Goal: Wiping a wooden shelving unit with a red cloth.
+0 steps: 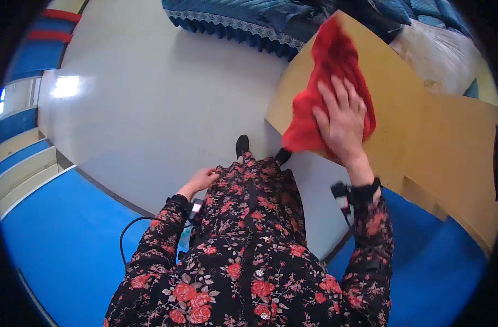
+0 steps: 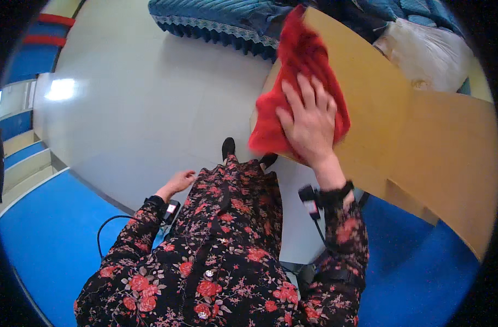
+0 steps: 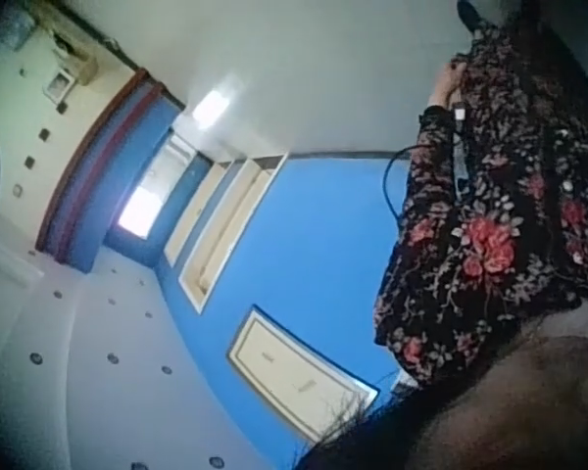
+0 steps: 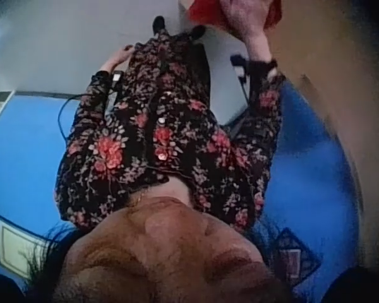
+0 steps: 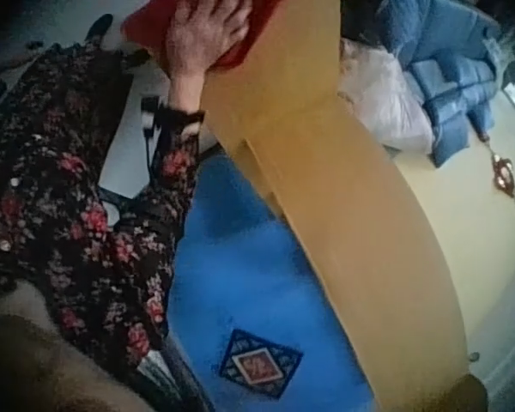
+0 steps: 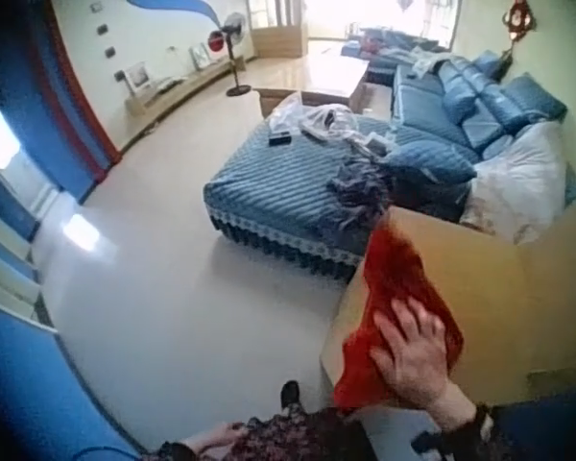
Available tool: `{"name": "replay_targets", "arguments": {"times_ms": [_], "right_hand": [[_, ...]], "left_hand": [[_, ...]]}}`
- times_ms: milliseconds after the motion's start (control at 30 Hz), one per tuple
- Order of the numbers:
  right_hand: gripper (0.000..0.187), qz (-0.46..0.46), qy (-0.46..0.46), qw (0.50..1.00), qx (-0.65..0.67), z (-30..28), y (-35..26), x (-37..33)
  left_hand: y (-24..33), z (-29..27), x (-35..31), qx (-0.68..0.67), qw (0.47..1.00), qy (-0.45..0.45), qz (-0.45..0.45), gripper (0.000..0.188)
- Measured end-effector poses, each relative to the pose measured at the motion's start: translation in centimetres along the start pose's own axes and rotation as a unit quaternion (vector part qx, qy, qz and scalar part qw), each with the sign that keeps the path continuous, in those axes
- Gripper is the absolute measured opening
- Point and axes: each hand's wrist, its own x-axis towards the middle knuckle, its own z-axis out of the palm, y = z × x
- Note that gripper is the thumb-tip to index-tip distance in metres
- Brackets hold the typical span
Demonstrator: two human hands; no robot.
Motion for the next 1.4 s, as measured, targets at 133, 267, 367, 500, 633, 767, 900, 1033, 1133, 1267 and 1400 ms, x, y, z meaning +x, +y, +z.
{"name": "replay_targets", "arguments": {"times_ms": [133, 267, 367, 500, 633, 767, 900, 1033, 1133, 1267, 1400], "right_hand": [[0.042, 0.078, -0.080, 0.992, -0.061, -1.0, 5.8, -7.4], [0.045, 0.204, -0.004, 0.966, -0.160, 2.0, 16.3, -6.7], [0.045, 0.321, 0.042, 0.931, -0.167, 3.6, 17.4, 0.1], [0.044, 0.209, 0.084, 0.964, -0.142, 4.8, 9.6, 4.5], [0.042, 0.028, 0.077, 0.997, -0.011, 1.1, 0.9, -1.2], [0.046, 0.128, -0.002, 0.989, -0.078, -1.5, 5.5, -9.2], [0.048, 0.268, 0.052, 0.951, -0.148, -0.1, 16.2, -12.5], [0.049, 0.407, 0.006, 0.892, -0.197, 1.8, 18.6, -7.6], [0.051, 0.363, 0.048, 0.912, -0.185, 1.8, 19.5, -2.2], [0.049, 0.290, 0.101, 0.936, -0.172, 0.0, 14.0, 5.1], [0.044, 0.065, 0.107, 0.988, -0.088, -3.4, 6.2, 3.6]], "left_hand": [[-3.4, -1.1, 1.0, -0.136, 0.985, 0.095, -0.055, 0.038], [-2.2, -1.1, 0.1, -0.167, 0.975, 0.099, -0.106, 0.036], [-1.8, -0.6, -0.1, -0.141, 0.983, 0.074, -0.095, 0.036], [-0.2, -0.4, 0.0, -0.051, 0.996, 0.042, -0.056, 0.038], [-2.5, -1.4, 2.0, -0.029, 0.998, 0.058, -0.018, 0.040], [1.2, -3.4, 2.9, -0.081, 0.992, 0.098, 0.003, 0.041], [2.6, -3.8, 2.7, -0.116, 0.987, 0.110, 0.016, 0.042], [-1.0, -1.3, 2.5, -0.225, 0.970, 0.085, 0.019, 0.041], [-3.2, -0.5, 1.8, -0.093, 0.993, 0.078, 0.013, 0.041], [-4.2, -0.4, 0.6, -0.069, 0.994, -0.012, -0.085, 0.044], [-6.2, 0.1, 0.6, -0.077, 0.989, -0.100, -0.076, 0.045]]}}
